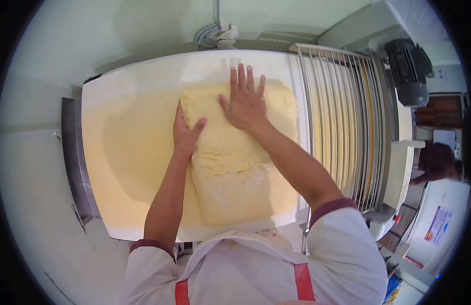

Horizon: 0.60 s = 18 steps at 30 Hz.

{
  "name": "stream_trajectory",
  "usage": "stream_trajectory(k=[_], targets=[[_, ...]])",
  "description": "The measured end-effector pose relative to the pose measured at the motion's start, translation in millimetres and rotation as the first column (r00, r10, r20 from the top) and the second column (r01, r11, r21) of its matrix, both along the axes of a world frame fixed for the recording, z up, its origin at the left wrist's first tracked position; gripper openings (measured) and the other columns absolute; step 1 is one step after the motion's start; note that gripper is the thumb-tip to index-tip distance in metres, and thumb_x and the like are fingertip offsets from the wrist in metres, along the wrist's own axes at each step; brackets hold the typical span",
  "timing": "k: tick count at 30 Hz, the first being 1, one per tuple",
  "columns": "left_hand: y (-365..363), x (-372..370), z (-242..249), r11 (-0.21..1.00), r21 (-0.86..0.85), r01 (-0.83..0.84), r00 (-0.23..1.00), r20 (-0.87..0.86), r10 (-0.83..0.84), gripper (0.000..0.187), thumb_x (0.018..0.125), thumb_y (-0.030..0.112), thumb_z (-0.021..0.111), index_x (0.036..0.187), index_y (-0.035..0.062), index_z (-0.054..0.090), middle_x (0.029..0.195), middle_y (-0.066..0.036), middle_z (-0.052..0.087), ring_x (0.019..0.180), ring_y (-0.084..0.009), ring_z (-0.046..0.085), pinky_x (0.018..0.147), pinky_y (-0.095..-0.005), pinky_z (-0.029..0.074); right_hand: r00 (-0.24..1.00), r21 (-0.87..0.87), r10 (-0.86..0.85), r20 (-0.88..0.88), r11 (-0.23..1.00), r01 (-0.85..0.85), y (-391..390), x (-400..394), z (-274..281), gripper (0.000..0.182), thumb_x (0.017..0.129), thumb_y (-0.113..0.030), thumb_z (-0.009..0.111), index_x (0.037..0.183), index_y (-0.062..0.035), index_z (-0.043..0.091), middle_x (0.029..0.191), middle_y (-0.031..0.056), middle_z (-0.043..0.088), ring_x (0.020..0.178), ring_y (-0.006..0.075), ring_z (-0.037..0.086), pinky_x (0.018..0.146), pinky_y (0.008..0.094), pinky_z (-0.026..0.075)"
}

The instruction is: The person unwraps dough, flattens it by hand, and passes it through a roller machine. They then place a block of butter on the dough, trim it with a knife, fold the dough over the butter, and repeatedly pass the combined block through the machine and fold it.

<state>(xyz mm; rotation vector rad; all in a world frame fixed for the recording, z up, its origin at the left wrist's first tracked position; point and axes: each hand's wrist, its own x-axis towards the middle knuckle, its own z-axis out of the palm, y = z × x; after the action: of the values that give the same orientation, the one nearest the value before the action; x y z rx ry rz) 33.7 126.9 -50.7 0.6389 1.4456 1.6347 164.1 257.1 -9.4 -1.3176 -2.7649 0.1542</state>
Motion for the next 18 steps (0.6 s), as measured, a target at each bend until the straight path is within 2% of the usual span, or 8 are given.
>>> stream_trajectory(k=[4, 6, 9, 12, 15, 16, 18], targets=[[-4, 1, 6, 0.999, 0.020, 0.025, 0.999, 0.045, -0.026, 0.077, 0.083, -0.005, 0.067, 0.148, 0.0025, 0.026, 0.135, -0.012, 0.050, 0.120, -0.0212, 0.052, 0.098, -0.0325, 0.047, 1.000, 0.030, 0.016, -0.014, 0.999, -0.016, 1, 8, -3, 0.080, 0.095, -0.052, 0.038, 0.151, -0.0005, 0.013, 0.158, 0.0191, 0.013, 0.147, 0.0345, 0.006, 0.116, 0.0570, 0.000], [-6, 2, 8, 1.000, 0.003, 0.016, 1.000, -0.005, -0.016, 0.075, 0.083, -0.005, 0.067, 0.147, 0.0020, 0.027, 0.134, -0.012, 0.050, 0.119, -0.0211, 0.053, 0.098, -0.0325, 0.047, 0.999, 0.033, 0.042, 0.017, 0.999, -0.043, 2, 11, 0, 0.080, 0.096, -0.051, 0.037, 0.151, 0.0003, 0.012, 0.158, 0.0191, 0.014, 0.147, 0.0351, 0.007, 0.115, 0.0587, 0.002], [-4, 1, 6, 1.000, -0.003, 0.014, 0.999, -0.042, -0.014, 0.074, 0.083, -0.004, 0.067, 0.146, 0.0015, 0.028, 0.134, -0.012, 0.051, 0.119, -0.0209, 0.053, 0.098, -0.0323, 0.047, 0.988, 0.053, -0.082, 0.133, 0.996, 0.075, 25, 50, 5, 0.079, 0.096, -0.052, 0.037, 0.151, -0.0005, 0.013, 0.158, 0.0184, 0.012, 0.147, 0.0344, 0.006, 0.116, 0.0565, 0.000], [2, -1, 2, 1.000, -0.009, -0.004, 1.000, -0.029, 0.003, 0.074, 0.083, -0.002, 0.067, 0.146, 0.0014, 0.029, 0.134, -0.013, 0.051, 0.119, -0.0208, 0.053, 0.099, -0.0322, 0.046, 0.997, 0.059, -0.072, 0.028, 0.996, 0.070, 25, 44, -6, 0.080, 0.095, -0.052, 0.037, 0.151, -0.0005, 0.013, 0.158, 0.0181, 0.012, 0.148, 0.0336, 0.006, 0.116, 0.0569, 0.000], [-1, 4, 8, 1.000, 0.014, 0.026, 0.999, 0.043, -0.026, 0.075, 0.083, -0.001, 0.068, 0.147, 0.0013, 0.028, 0.134, -0.013, 0.051, 0.119, -0.0209, 0.053, 0.099, -0.0322, 0.046, 0.999, 0.050, -0.050, -0.003, 0.997, 0.051, 26, 48, -9, 0.079, 0.095, -0.052, 0.038, 0.151, -0.0008, 0.013, 0.159, 0.0173, 0.012, 0.148, 0.0332, 0.006, 0.116, 0.0577, 0.000], [-4, 4, 13, 0.999, 0.025, 0.032, 0.997, 0.067, -0.034, 0.075, 0.083, -0.001, 0.068, 0.147, 0.0013, 0.028, 0.134, -0.013, 0.051, 0.120, -0.0209, 0.053, 0.100, -0.0322, 0.045, 0.999, 0.056, -0.042, 0.023, 0.998, 0.040, 26, 52, -6, 0.079, 0.096, -0.051, 0.038, 0.151, -0.0010, 0.013, 0.159, 0.0172, 0.012, 0.148, 0.0333, 0.006, 0.116, 0.0579, 0.000], [-5, 3, 5, 1.000, -0.003, -0.001, 1.000, -0.010, 0.001, 0.072, 0.084, 0.001, 0.068, 0.146, 0.0010, 0.030, 0.133, -0.013, 0.052, 0.118, -0.0207, 0.054, 0.098, -0.0316, 0.047, 0.998, 0.059, -0.021, 0.057, 0.998, 0.018, 35, 59, -3, 0.078, 0.096, -0.050, 0.038, 0.151, -0.0013, 0.013, 0.159, 0.0170, 0.012, 0.148, 0.0335, 0.006, 0.116, 0.0583, 0.001]])
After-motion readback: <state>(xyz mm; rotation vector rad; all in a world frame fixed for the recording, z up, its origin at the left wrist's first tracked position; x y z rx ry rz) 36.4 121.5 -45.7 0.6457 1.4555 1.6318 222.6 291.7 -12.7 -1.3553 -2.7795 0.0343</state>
